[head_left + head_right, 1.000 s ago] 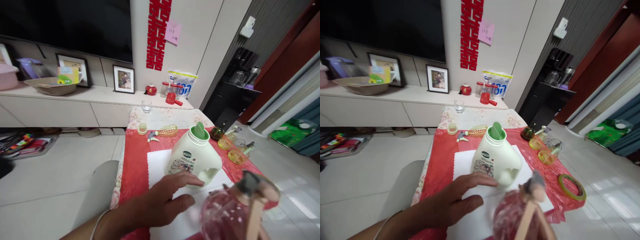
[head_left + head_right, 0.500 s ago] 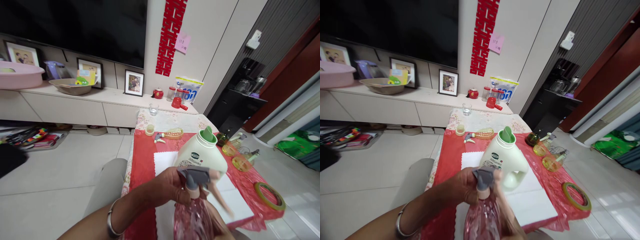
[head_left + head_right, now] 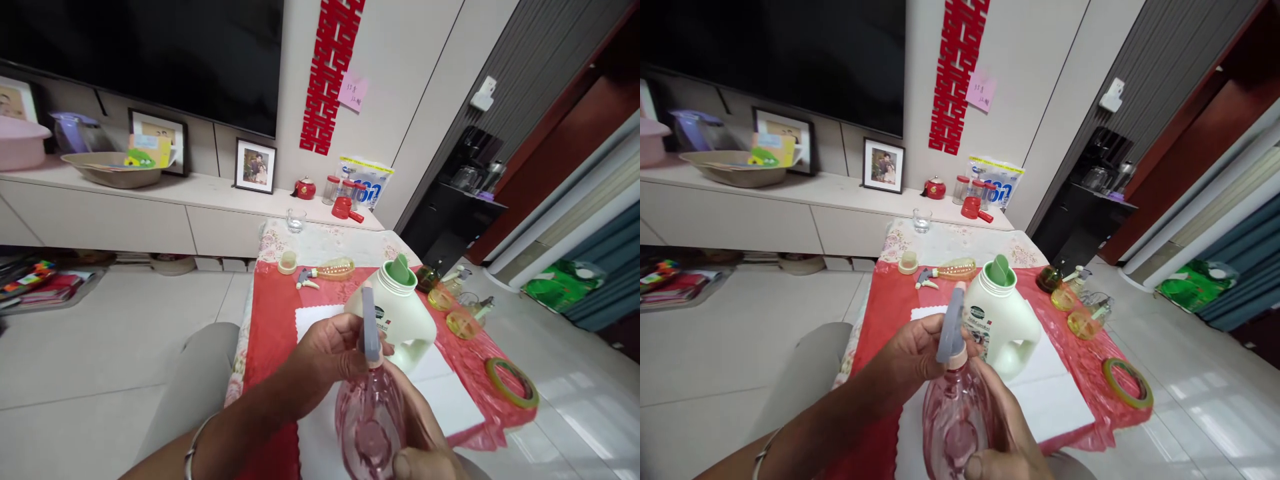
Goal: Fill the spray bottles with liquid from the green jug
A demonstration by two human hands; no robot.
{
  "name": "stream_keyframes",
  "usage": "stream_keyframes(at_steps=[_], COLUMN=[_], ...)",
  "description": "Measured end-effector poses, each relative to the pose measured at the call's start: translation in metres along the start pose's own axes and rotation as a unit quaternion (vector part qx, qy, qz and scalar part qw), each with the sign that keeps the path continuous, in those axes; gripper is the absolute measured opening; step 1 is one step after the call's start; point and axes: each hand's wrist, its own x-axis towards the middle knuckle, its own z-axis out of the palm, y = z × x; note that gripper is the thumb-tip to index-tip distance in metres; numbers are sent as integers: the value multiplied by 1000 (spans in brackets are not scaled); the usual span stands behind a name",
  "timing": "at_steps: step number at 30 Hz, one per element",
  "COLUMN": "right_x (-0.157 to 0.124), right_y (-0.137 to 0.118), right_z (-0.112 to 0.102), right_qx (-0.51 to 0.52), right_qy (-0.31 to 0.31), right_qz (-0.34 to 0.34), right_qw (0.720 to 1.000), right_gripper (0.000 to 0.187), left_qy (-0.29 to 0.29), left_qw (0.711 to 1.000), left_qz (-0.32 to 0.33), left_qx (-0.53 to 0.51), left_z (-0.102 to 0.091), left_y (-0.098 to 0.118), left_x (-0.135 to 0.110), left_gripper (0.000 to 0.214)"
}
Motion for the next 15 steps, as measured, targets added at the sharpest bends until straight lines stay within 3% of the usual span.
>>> stream_keyframes(at_steps=[4,8,12,15], right_x=[3,1,-17,-40], right_y=[-12,-4,3,-6], right_z=[7,-1,-23,-43], right_qx=[-125,-212,-173,-194], right_qy=[60,116,90,118], right_qz=[-32,-64,-77,-76], right_qw=[990,968,978,971], right_gripper=[107,99,92,88], left_qy=[63,154,241,305], left_qw=[993,971,924,891], left_qz=[54,132,206,215], left_qx=[-78,-124,-215,-258], left_z=[20,31,18,-1], left_y=[1,19,52,72], left_x=[-1,3,10,13], left_gripper=[35,31,9,22])
